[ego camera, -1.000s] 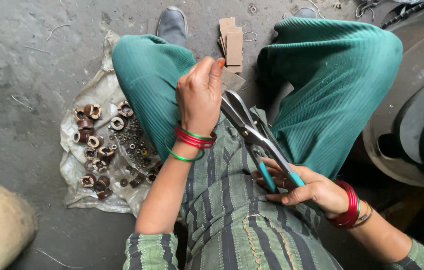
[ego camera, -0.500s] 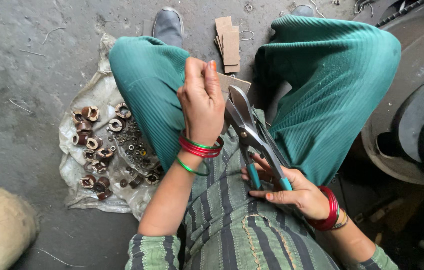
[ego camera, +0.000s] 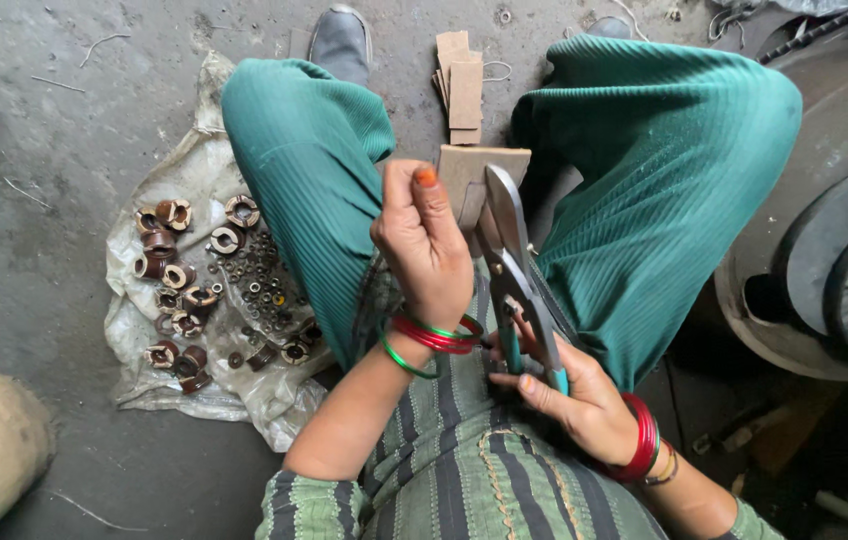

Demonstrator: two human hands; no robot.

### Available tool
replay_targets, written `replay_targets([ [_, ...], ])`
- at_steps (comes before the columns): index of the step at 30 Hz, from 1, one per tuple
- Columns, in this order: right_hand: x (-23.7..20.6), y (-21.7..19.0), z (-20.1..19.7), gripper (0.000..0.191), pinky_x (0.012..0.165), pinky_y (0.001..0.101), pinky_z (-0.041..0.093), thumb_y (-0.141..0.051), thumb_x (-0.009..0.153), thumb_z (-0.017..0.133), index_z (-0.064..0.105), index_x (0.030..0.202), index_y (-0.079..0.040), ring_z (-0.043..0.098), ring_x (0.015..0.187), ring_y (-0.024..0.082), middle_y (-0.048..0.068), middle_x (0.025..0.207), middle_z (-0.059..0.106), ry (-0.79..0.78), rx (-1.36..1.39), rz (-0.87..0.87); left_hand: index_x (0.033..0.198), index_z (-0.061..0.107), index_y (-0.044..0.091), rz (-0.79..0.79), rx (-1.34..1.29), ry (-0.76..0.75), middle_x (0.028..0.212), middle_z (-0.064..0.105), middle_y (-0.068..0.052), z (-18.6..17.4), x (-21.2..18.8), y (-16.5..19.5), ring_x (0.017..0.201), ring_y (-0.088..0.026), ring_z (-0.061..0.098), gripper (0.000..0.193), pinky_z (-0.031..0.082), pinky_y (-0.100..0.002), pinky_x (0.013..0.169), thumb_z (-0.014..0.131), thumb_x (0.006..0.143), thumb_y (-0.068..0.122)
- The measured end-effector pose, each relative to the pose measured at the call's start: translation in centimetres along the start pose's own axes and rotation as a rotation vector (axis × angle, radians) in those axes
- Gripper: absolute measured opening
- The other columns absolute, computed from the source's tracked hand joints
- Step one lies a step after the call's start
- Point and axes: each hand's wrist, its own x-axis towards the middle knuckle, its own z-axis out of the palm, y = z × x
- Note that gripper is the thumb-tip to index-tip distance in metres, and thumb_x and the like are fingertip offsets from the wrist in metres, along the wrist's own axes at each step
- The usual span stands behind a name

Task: The person sits on the floor holding a stack of flat brown board sheets and uses large hand shears to cut them into smaller rectangular pieces. They cut one sheet at a time, repositioning the material between cuts, and set finished pieces on the floor beside them.

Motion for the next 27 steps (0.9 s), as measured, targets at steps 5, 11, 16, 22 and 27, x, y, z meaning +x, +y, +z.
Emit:
replay_targets([
  [5, -0.9, -0.4, 0.3, 0.068, 0.12, 0.0548, 0.04, -0.011, 0.103, 0.057, 0.025, 0.162, -0.001, 0.045, 0.145, 0.032, 0.02, 0.155, 0.045, -0.077, 0.157, -0.016, 0.096, 0.051, 0.002, 0.163, 0.138, -0.103, 0.071, 0.048, -0.018, -0.8, -0.5, -0.8, 0.065, -0.04, 0.057, 0.018, 0.038, -0.044, 0.056, 0.048, 0.113, 0.009],
  [11, -1.6, -0.8, -0.9, 0.061, 0.111, 0.0535, 0.049, -0.009, 0.101, 0.058, 0.036, 0.156, 0.001, 0.055, 0.136, 0.03, 0.019, 0.147, 0.055, -0.05, 0.074, 0.064, 0.093, 0.049, 0.003, 0.195, 0.135, -0.213, 0.068, 0.049, -0.017, -1.8, -0.3, -0.3, 0.063, -0.039, 0.059, 0.02, 0.04, -0.047, 0.057, 0.049, 0.112, 0.009],
  [16, -3.9, -1.6, -2.6, 0.061, 0.105, 0.0377, 0.045, -0.007, 0.1, 0.059, 0.042, 0.157, 0.001, 0.061, 0.116, 0.022, 0.015, 0.131, 0.068, -0.077, -0.149, 0.164, 0.088, 0.049, 0.003, 0.316, 0.231, -0.458, 0.066, 0.053, -0.018, -3.9, 1.3, 0.0, 0.063, -0.04, 0.059, 0.027, 0.042, -0.05, 0.056, 0.054, 0.112, 0.013],
  [22, -4.7, -2.6, -2.6, 0.062, 0.105, 0.0348, 0.045, -0.008, 0.097, 0.061, 0.041, 0.155, 0.0, 0.062, 0.117, 0.019, 0.011, 0.122, 0.069, -0.104, -0.207, 0.236, 0.087, 0.051, 0.002, 0.35, 0.135, -0.692, 0.071, 0.054, -0.019, -4.9, 3.1, 0.3, 0.069, -0.042, 0.061, 0.03, 0.044, -0.049, 0.06, 0.054, 0.113, 0.016],
  [27, -4.0, -3.9, -1.5, 0.057, 0.101, 0.032, 0.043, -0.012, 0.094, 0.064, 0.05, 0.147, 0.003, 0.057, 0.111, 0.017, 0.007, 0.114, 0.064, -0.161, -0.19, 0.283, 0.088, 0.053, 0.002, 0.328, 0.122, -0.708, 0.071, 0.055, -0.02, -4.8, 3.4, 0.9, 0.072, -0.042, 0.061, 0.03, 0.043, -0.049, 0.06, 0.055, 0.113, 0.018],
])
